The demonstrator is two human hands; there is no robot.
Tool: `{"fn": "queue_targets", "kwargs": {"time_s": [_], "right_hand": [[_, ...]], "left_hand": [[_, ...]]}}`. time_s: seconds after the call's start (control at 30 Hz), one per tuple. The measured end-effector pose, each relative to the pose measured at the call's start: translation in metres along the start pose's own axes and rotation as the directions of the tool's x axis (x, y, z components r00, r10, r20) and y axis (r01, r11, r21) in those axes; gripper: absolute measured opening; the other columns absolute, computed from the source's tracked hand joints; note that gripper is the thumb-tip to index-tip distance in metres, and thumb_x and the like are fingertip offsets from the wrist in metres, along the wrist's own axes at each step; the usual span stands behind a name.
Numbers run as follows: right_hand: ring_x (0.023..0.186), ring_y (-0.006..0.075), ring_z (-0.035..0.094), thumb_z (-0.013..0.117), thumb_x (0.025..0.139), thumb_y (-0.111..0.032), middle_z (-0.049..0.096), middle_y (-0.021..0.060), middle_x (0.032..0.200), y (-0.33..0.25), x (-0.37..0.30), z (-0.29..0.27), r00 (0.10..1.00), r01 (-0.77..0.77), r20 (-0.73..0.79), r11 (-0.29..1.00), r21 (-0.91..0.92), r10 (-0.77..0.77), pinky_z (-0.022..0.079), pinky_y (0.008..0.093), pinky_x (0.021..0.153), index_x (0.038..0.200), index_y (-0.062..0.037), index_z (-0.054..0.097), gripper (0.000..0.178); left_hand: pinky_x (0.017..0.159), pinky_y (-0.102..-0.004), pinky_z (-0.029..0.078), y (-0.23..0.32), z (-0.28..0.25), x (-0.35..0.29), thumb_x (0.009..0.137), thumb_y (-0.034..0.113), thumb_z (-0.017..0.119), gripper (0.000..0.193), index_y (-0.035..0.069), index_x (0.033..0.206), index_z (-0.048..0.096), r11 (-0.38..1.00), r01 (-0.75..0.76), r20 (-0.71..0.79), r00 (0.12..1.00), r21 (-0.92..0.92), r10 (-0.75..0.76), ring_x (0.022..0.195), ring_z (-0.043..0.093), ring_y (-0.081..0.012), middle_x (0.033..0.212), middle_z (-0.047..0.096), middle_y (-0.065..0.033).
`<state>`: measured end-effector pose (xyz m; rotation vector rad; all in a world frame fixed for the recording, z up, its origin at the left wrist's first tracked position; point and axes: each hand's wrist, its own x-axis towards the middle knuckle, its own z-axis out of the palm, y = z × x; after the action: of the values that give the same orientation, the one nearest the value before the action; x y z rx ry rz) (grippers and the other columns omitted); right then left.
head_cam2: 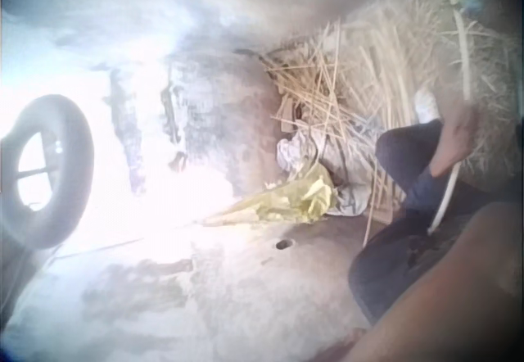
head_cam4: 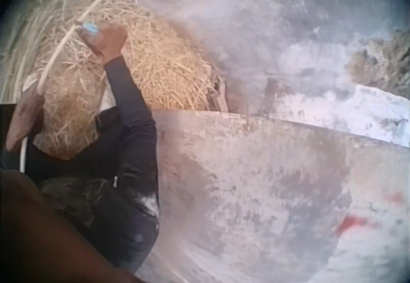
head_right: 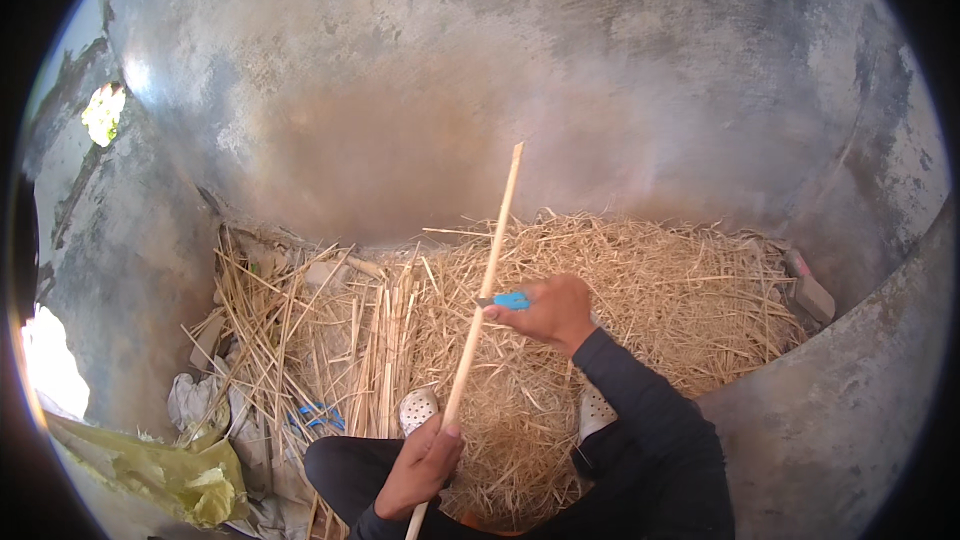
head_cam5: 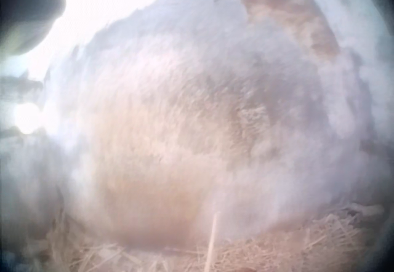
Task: The person sits cross-legged on a concrete floor and uses a knife to split long bamboo poles into thin strips. They hold the pole with one hand and use the knife to shave and split the bamboo, creating a pile of thin strips.
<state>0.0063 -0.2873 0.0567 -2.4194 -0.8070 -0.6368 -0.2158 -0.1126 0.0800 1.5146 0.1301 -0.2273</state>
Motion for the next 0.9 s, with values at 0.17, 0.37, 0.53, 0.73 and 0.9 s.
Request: {"fn": "queue_targets", "kwargs": {"time_s": [0.17,0.37,0.53,0.73,0.9], "right_hand": [[0.033,0.0208,0.043,0.056,0.071,-0.077,0.043,0.0029,0.039,-0.025,-0.018,-0.013,0.992,0.123,0.0,0.992,0.032,-0.123,0.035,0.0336,0.038,0.045,-0.0144,0.049,0.068],[0.03,0.0186,0.041,0.053,0.07,-0.081,0.04,0.0011,0.036,0.008,-0.005,-0.02,0.978,0.138,-0.165,0.988,0.068,-0.125,0.032,0.0319,0.034,0.043,-0.0132,0.049,0.073],[0.031,0.0168,0.04,0.047,0.072,-0.082,0.041,0.0008,0.037,0.052,0.009,-0.018,0.979,-0.047,-0.202,0.997,-0.067,0.032,0.033,0.0336,0.036,0.045,-0.0135,0.05,0.074],[0.04,0.0212,0.05,0.042,0.075,-0.082,0.048,0.0058,0.044,0.084,0.016,-0.037,0.956,-0.253,-0.186,0.959,-0.129,0.227,0.038,0.0378,0.04,0.053,-0.0088,0.058,0.078],[0.055,0.0287,0.059,0.042,0.078,-0.08,0.055,0.0116,0.054,0.164,0.012,-0.052,0.753,-0.624,-0.29,0.781,-0.032,0.59,0.044,0.0425,0.05,0.061,-0.0028,0.063,0.082]], "left_hand": [[0.045,-0.019,0.026,0.015,0.011,-0.013,0.101,0.026,0.042,0.026,0.007,0.084,0.047,0.993,0.081,-0.045,0.995,-0.085,-0.085,0.05,0.032,-0.002,0.059,0.037,0.0061],[0.048,-0.0189,0.025,0.039,0.031,-0.036,0.101,0.026,0.043,0.028,0.007,0.08,0.044,0.999,0.029,-0.059,0.998,0.036,-0.027,0.053,0.031,-0.0029,0.062,0.038,0.0057],[0.046,-0.0212,0.026,0.036,0.042,-0.05,0.098,0.025,0.047,0.02,0.006,0.089,0.048,0.978,-0.142,-0.047,0.987,0.153,0.151,0.054,0.032,-0.0035,0.063,0.037,0.0071],[0.049,-0.0217,0.026,0.04,0.061,-0.072,0.098,0.027,0.047,0.02,0.008,0.091,0.049,0.993,-0.069,-0.068,0.995,0.093,0.076,0.058,0.031,-0.0036,0.066,0.036,0.0072],[0.05,-0.0237,0.027,0.003,0.053,-0.101,0.095,0.033,0.052,0.023,0.011,0.089,0.052,0.995,0.098,0.03,0.995,0.037,-0.099,0.061,0.033,-0.0055,0.067,0.036,0.0063]]}}
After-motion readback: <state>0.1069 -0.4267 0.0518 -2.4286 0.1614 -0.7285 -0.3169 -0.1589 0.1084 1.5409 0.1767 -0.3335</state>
